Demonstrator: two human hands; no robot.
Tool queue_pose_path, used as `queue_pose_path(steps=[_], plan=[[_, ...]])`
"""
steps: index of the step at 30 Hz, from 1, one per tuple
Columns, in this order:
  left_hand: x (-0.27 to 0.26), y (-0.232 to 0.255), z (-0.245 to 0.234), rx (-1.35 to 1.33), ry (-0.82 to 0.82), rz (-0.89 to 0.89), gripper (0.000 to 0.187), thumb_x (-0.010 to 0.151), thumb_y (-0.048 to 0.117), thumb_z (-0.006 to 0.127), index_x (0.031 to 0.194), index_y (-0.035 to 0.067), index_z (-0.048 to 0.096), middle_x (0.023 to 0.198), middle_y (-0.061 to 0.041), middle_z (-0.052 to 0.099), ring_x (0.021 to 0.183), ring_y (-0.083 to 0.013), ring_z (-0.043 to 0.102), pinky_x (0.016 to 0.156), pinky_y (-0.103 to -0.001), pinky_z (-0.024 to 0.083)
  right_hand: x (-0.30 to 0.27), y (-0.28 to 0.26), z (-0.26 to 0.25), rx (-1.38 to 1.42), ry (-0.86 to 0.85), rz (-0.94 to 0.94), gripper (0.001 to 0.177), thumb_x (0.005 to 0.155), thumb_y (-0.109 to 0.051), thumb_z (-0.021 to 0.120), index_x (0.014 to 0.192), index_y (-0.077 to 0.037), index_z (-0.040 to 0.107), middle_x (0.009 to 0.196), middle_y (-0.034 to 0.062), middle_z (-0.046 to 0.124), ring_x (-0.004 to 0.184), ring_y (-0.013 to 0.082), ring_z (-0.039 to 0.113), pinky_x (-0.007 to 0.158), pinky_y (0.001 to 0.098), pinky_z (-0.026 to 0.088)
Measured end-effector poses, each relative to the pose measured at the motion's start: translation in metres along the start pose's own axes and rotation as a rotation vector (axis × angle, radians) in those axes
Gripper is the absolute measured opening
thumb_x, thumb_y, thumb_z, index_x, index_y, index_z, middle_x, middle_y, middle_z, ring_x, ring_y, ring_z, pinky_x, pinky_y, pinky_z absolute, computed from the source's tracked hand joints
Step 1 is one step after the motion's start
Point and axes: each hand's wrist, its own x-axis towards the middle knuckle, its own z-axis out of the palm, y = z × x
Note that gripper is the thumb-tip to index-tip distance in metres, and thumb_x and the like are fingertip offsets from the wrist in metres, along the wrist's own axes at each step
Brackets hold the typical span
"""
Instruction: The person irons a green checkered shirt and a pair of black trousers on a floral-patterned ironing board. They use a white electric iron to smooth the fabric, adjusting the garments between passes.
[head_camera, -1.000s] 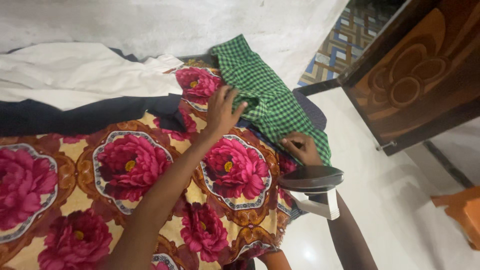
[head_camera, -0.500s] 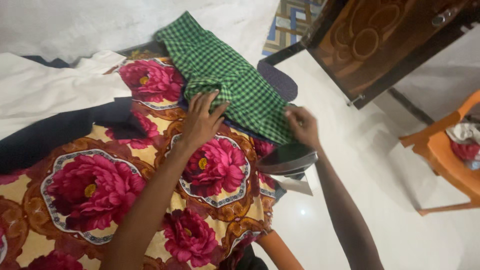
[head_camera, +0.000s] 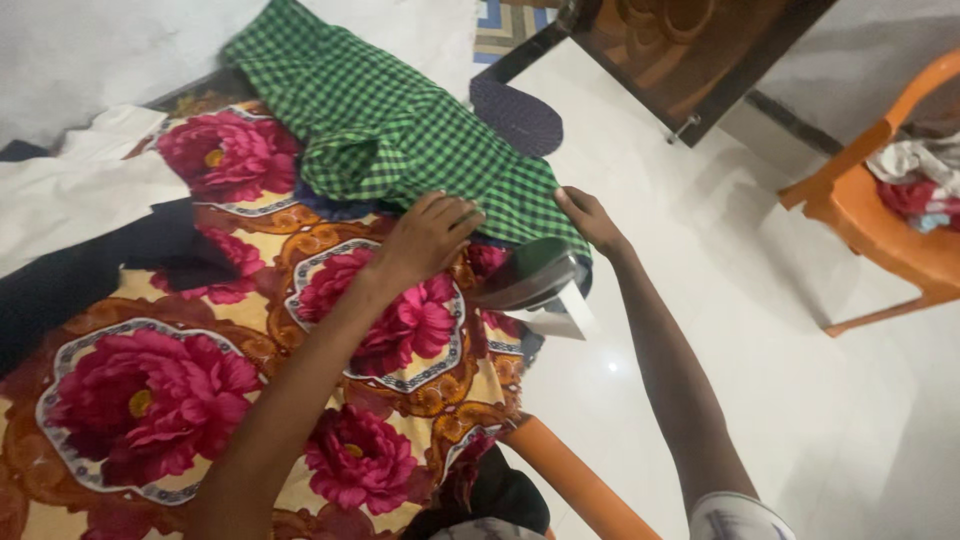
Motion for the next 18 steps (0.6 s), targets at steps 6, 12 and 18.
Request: queue_pose_path(steps=[6,12,18], plan=[[0.031,0.017,0.003,-0.024,0.008,0.062,0.049,0.084,0.024,0.077,0.127,0.009,0.06,0.124,-0.01,0.063,0.115,-0.0279,0.061,0.1,-0.044,0.045,-0.018,-0.004,-0.019,-0.031,0.039,0.026,0.073,0.099,-0.067,0.052,0.11,0.002,0.073,0.087,0.0069,0.071,0.085,0.0154,0.064,0.076,0.0326,0.052],[0.039,0.028,0.039,0.153,0.023,0.108,0.026,0.091,0.023,0.065,0.113,0.011,0.066,0.106,-0.002,0.064,0.098,-0.0206,0.063,0.083,-0.037,0.049,-0.028,0.015,-0.028,-0.242,0.118,0.205,0.061,0.1,-0.058,0.061,0.107,0.001,0.075,0.085,0.0155,0.07,0.08,0.0236,0.065,0.071,0.0358,0.053],[0.033,0.032,0.047,0.162,0.068,0.128,0.018,0.088,0.023,0.062,0.101,0.013,0.066,0.098,-0.001,0.062,0.094,-0.0188,0.062,0.079,-0.035,0.048,-0.078,0.025,0.003,-0.112,0.496,-0.279,0.041,0.111,-0.035,0.056,0.132,-0.001,0.066,0.133,0.0185,0.066,0.126,0.0282,0.064,0.108,0.0386,0.05]])
